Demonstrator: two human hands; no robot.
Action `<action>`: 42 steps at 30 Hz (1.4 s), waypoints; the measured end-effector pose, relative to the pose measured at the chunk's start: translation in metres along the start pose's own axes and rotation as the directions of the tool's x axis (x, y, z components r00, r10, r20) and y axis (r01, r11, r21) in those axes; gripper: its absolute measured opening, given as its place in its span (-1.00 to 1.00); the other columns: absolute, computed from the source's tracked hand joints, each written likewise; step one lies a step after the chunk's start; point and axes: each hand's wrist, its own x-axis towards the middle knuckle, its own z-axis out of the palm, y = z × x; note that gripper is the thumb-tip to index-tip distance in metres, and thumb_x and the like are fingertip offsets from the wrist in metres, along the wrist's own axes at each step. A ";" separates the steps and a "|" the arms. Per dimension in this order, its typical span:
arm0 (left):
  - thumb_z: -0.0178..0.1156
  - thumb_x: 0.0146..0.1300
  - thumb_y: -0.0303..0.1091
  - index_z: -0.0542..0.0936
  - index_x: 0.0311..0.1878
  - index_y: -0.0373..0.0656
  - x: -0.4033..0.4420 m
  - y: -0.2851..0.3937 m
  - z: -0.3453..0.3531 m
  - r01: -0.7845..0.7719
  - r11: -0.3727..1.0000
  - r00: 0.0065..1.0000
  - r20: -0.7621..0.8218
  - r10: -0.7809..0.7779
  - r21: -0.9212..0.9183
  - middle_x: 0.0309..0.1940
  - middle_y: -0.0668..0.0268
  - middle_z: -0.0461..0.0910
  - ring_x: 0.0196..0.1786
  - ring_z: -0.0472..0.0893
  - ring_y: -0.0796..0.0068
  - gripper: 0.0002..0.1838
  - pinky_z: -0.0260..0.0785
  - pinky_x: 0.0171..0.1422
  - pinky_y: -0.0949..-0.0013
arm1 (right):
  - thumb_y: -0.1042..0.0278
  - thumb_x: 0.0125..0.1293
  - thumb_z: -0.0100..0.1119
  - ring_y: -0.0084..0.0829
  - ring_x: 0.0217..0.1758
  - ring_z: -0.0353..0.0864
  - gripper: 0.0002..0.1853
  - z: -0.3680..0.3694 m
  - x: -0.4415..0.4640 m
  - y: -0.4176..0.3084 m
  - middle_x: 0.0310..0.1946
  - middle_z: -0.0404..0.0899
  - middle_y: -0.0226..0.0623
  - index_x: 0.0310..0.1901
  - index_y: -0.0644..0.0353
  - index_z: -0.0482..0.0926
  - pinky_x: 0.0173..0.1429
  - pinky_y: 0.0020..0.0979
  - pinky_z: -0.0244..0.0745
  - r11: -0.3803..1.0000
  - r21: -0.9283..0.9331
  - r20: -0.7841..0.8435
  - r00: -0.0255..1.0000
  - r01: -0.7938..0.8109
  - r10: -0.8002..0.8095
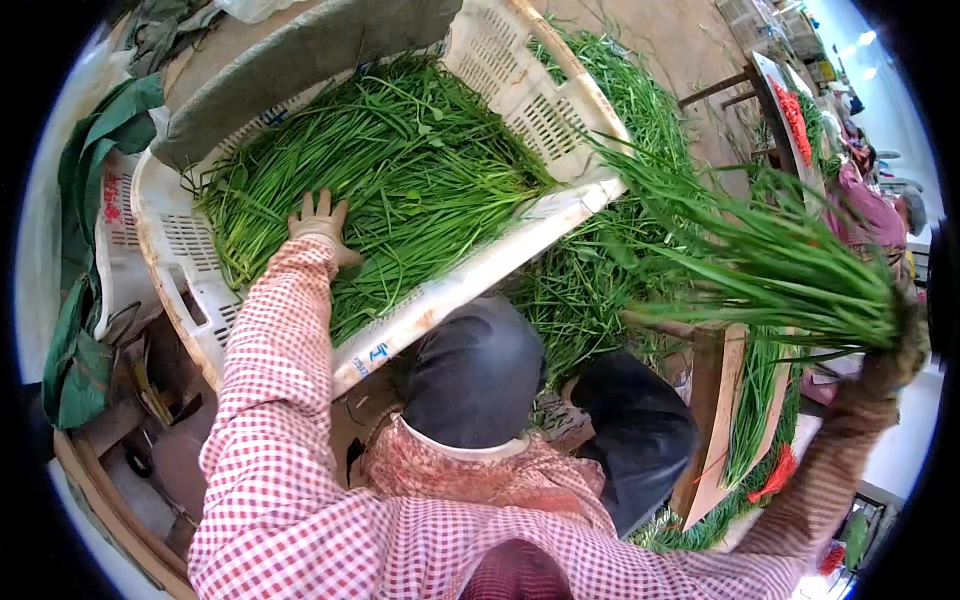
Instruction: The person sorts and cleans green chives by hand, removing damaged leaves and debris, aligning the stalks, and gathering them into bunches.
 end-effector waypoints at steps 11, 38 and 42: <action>0.34 0.06 -0.45 0.53 0.07 -0.26 -0.224 0.078 -0.043 -0.880 0.231 0.472 -0.720 0.509 -0.414 -0.05 0.22 0.59 0.06 0.55 0.40 -0.54 0.37 0.22 0.33 | 0.40 0.20 0.33 -0.50 -0.28 0.60 -0.76 0.161 -0.130 -0.007 -0.34 0.62 -0.29 -0.16 0.21 0.50 -0.23 -0.45 0.55 0.571 0.710 0.159 0.884 -0.412 0.441; 0.27 0.11 0.14 0.40 0.25 -0.15 -0.277 0.250 -0.004 0.538 -0.598 0.263 -0.556 0.789 -0.595 0.07 -0.08 0.51 0.03 0.59 0.05 -0.26 0.51 0.14 0.03 | -0.25 0.26 -0.07 -0.32 0.03 0.40 -0.38 0.044 -0.210 -0.207 -0.15 0.45 -0.35 0.14 0.09 0.41 0.10 -0.30 0.42 0.470 0.656 0.064 0.577 0.591 -0.814; 0.31 0.08 -0.07 0.44 0.18 -0.24 -0.276 0.257 -0.026 0.264 -0.695 0.217 -0.661 0.718 -0.668 0.00 0.05 0.58 -0.04 0.62 0.15 -0.35 0.53 0.08 0.13 | -0.62 -0.23 0.20 -0.03 0.31 0.31 0.22 0.019 -0.197 -0.136 0.11 0.44 0.05 0.31 0.30 0.25 0.36 -0.03 0.22 0.652 0.758 0.134 0.971 0.027 -0.196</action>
